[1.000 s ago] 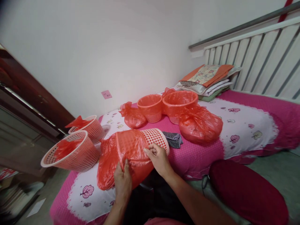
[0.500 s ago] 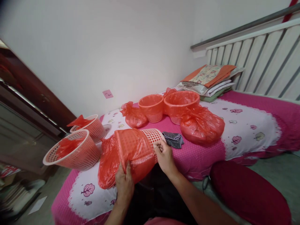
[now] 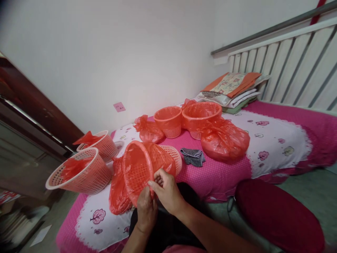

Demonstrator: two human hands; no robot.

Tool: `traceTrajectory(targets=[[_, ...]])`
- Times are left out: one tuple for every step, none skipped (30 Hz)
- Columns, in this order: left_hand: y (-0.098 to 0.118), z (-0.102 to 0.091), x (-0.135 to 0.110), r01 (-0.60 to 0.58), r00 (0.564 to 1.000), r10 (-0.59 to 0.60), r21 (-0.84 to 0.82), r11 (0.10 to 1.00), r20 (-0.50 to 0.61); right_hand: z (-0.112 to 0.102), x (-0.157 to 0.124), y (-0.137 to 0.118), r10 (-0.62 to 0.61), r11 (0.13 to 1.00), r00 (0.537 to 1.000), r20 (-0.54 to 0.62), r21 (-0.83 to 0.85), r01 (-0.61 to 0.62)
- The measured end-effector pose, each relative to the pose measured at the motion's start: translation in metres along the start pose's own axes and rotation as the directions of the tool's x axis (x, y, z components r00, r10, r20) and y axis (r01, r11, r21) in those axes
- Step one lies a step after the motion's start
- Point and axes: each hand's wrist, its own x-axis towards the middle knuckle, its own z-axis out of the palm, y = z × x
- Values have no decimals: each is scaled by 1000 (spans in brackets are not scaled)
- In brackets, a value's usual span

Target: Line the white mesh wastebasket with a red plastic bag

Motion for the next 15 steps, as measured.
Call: traceTrajectory(targets=[[-1, 3, -3, -11, 1000, 11, 24, 1000, 8, 0, 0, 6, 9, 1000, 1000, -12, 8, -9], [-1, 5, -4, -8, 999, 7, 32, 999, 32, 0, 0, 11, 12, 1000, 1000, -23, 6, -12], [-1, 6, -5, 13, 997, -15, 20, 1000, 76, 0, 0, 16, 11, 1000, 999, -33, -5, -11], [0, 6, -4, 57, 988, -55, -13, 998, 144, -1, 0, 21, 8, 1000, 999, -44, -20, -9], [2, 4, -2, 122, 967, -104, -65, 990, 231, -2, -1, 25, 6, 999, 998, -55, -40, -8], [3, 0, 2, 202, 930, -150, -127, 971, 337, -3, -2, 28, 4, 998, 998, -66, -63, -9], [3, -6, 7, 294, 875, -184, -191, 937, 448, -4, -2, 30, 3, 996, 997, -74, -89, -10], [2, -14, 14, 380, 813, -193, -251, 890, 549, -5, -3, 31, -2, 993, 997, -77, -115, -7], [0, -23, 20, 458, 751, -185, -297, 838, 634, -5, -4, 32, -10, 990, 997, -74, -141, 0], [-4, -33, 28, 535, 694, -192, -319, 783, 694, -5, -6, 32, -19, 986, 997, -68, -164, 8], [-7, -44, 36, 603, 644, -206, -324, 729, 737, -4, -7, 32, -29, 982, 998, -57, -186, 18], [-11, -53, 45, 660, 613, -223, -336, 671, 758, -3, -10, 32, -38, 977, 998, -43, -209, 29], [-13, -62, 53, 703, 606, -248, -364, 611, 756, 0, -12, 33, -45, 972, 999, -28, -232, 37], [-13, -68, 62, 727, 618, -285, -394, 562, 733, 3, -15, 33, -48, 967, 999, -8, -250, 45], [-10, -72, 71, 740, 629, -316, -424, 522, 710, 7, -19, 34, -51, 965, 999, 20, -258, 54]])
